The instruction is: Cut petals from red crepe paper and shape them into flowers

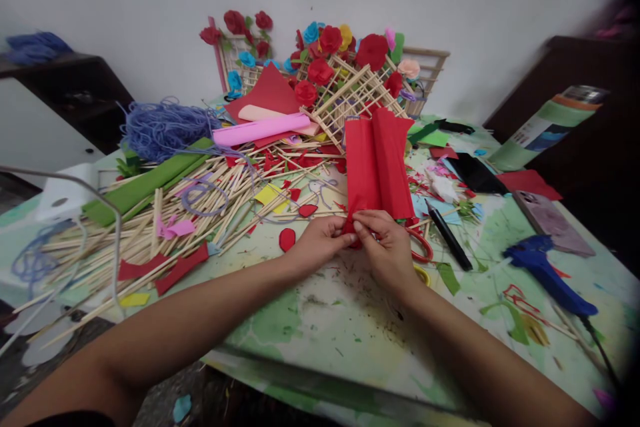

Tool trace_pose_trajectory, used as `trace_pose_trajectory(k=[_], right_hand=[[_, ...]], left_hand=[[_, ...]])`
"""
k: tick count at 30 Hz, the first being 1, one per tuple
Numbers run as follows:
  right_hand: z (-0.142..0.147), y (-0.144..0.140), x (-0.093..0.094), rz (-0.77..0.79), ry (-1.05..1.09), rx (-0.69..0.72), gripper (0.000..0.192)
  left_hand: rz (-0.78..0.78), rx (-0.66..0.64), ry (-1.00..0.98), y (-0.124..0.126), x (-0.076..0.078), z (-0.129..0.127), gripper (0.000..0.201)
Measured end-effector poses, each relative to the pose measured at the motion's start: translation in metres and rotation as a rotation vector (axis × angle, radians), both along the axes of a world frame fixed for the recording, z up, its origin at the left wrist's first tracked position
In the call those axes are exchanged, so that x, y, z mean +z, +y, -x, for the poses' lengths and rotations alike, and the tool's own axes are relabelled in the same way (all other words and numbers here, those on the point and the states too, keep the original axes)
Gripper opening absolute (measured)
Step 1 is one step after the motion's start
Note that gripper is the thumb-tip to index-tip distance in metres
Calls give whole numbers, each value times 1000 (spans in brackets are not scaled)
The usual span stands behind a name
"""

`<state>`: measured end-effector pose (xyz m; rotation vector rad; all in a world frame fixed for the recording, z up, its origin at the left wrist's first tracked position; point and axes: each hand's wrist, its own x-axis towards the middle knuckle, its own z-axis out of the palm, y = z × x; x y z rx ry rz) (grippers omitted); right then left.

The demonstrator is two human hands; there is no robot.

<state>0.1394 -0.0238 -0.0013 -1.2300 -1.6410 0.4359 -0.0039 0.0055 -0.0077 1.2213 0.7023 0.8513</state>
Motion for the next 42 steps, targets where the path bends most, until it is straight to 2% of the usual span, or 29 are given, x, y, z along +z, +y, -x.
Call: trace_pose_trajectory(k=[4, 7, 11, 16, 20, 26, 30, 33, 37, 42], right_hand=[[-1, -2, 1, -28, -16, -73, 42], [0, -4, 0, -45, -184, -91, 49], [3, -6, 0, 25, -388, -22, 51], [3, -8, 2, 34, -397, -66, 54], [3, -7, 4, 55, -437, 13, 51], [1, -3, 1, 2, -303, -40, 47], [1, -2, -1, 6, -183, -95, 32], [1, -1, 0, 76, -115, -76, 25], [1, -1, 3, 124, -46, -53, 29], [1, -2, 3, 167, -103, -3, 25]], left_hand=[[216, 70, -176, -3, 4, -2, 25], [302, 99, -251, -5, 7, -2, 23], [318, 78, -283, -7, 7, -4, 25], [326, 100, -281, -7, 9, -4, 26], [333, 76, -287, -7, 8, -3, 27], [334, 129, -286, -6, 8, -1, 25], [319, 153, -324, -4, 11, 0, 18], [325, 188, -363, -2, 12, -1, 12], [415, 219, -407, -3, 14, -3, 9], [470, 233, -397, -5, 14, -3, 14]])
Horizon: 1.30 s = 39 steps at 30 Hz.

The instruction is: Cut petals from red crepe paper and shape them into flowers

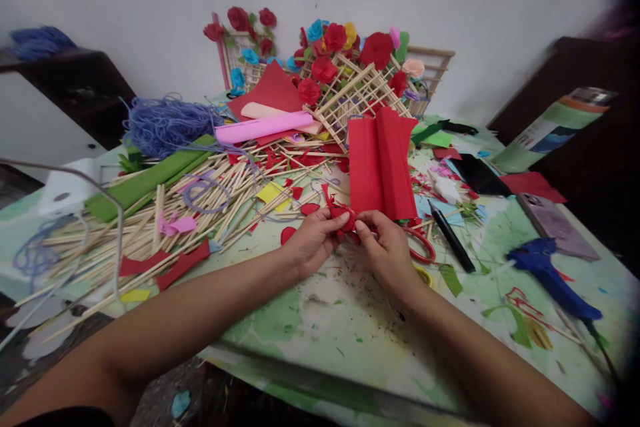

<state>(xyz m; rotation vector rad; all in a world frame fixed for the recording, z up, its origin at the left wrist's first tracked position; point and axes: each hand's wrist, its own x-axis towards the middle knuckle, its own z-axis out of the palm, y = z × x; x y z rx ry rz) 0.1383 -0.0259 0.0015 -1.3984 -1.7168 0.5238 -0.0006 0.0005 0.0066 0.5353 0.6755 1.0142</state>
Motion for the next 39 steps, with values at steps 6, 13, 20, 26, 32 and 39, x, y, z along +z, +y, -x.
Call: trace_pose_trajectory(k=[6, 13, 20, 26, 32, 39], right_hand=[[1, -2, 1, 6, -62, 49, 32], [1, -4, 4, 43, -18, 67, 35], [2, 0, -4, 160, 221, 71, 30], [6, -2, 2, 154, 257, 93, 28], [2, -3, 3, 54, 25, 69, 29], [-2, -2, -3, -227, -161, 4, 40]], left_hand=[[-31, -18, 4, -1, -1, -1, 20], [-106, -10, 77, -1, -7, -1, 22], [-119, -50, 89, -1, -8, 0, 24], [-145, -95, 160, -1, -4, 0, 29], [-124, -72, 173, 0, -7, 0, 25], [-48, -40, 40, 1, -8, -1, 25]])
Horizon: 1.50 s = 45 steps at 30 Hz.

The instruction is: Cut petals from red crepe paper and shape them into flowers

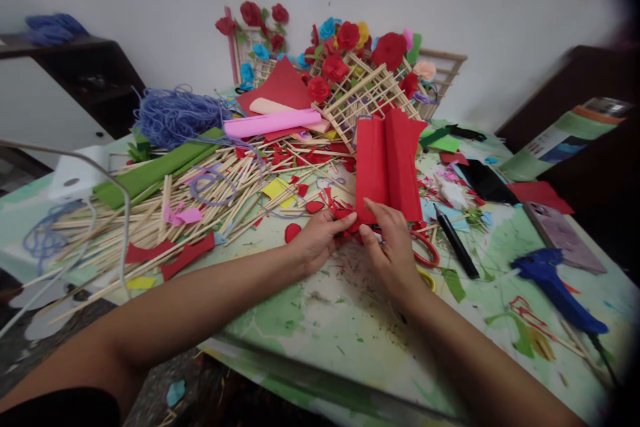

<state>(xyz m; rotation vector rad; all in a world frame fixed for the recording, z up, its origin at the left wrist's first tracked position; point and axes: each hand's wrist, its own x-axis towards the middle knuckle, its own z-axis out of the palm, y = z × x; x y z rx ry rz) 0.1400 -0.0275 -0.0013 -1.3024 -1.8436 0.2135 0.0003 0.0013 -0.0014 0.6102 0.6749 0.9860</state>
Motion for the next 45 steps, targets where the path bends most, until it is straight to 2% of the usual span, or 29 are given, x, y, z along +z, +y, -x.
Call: trace_pose_trajectory(k=[2, 8, 15, 21, 24, 29, 32, 37, 42, 45], right_hand=[[1, 0, -1, -8, -61, 12, 44], [1, -1, -2, 45, -116, 35, 41], [0, 2, 0, 64, 51, 52, 38], [-1, 3, 2, 32, 194, -42, 23], [-1, 3, 3, 22, 159, -32, 19], [0, -1, 2, -50, -1, -30, 33], [0, -3, 2, -79, -108, -17, 34], [0, -2, 2, -55, -67, -20, 32], [0, 0, 2, 44, 97, -27, 22], [2, -1, 2, 121, 133, -1, 20]], left_hand=[[-4, -8, -26, 0, -1, 0, 24], [-11, -22, -44, 0, -1, 0, 24], [-42, -37, -31, -1, -2, 0, 21], [56, 35, -62, 1, 4, 2, 8], [71, 49, -92, 0, 7, 2, 5], [107, 60, -139, 0, 7, 0, 4], [108, 76, -131, 1, 5, 0, 3], [76, 83, -94, 0, 4, 1, 7], [-75, 26, -63, -3, 2, -2, 14], [-107, -7, -40, -4, -1, -3, 16]])
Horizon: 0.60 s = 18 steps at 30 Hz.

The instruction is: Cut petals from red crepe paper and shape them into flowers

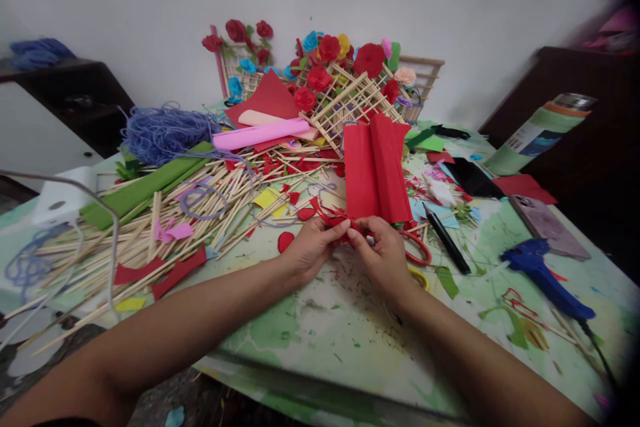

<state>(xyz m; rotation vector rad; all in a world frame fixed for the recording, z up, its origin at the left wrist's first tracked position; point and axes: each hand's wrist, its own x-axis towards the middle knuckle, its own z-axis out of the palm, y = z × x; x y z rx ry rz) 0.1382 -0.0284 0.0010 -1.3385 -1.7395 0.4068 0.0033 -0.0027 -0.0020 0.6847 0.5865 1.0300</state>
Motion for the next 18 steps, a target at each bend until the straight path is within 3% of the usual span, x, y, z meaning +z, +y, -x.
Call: trace_pose_trajectory(k=[8, 13, 18], right_hand=[[2, 0, 0, 168, 356, 3, 27], [2, 0, 1, 218, 451, 16, 27], [5, 0, 1, 220, 461, 12, 27]], left_hand=[[-9, 36, 66, 0, 1, 1, 18], [-53, 101, 73, -2, 2, 1, 17], [-54, 33, 4, -4, 0, 0, 14]])
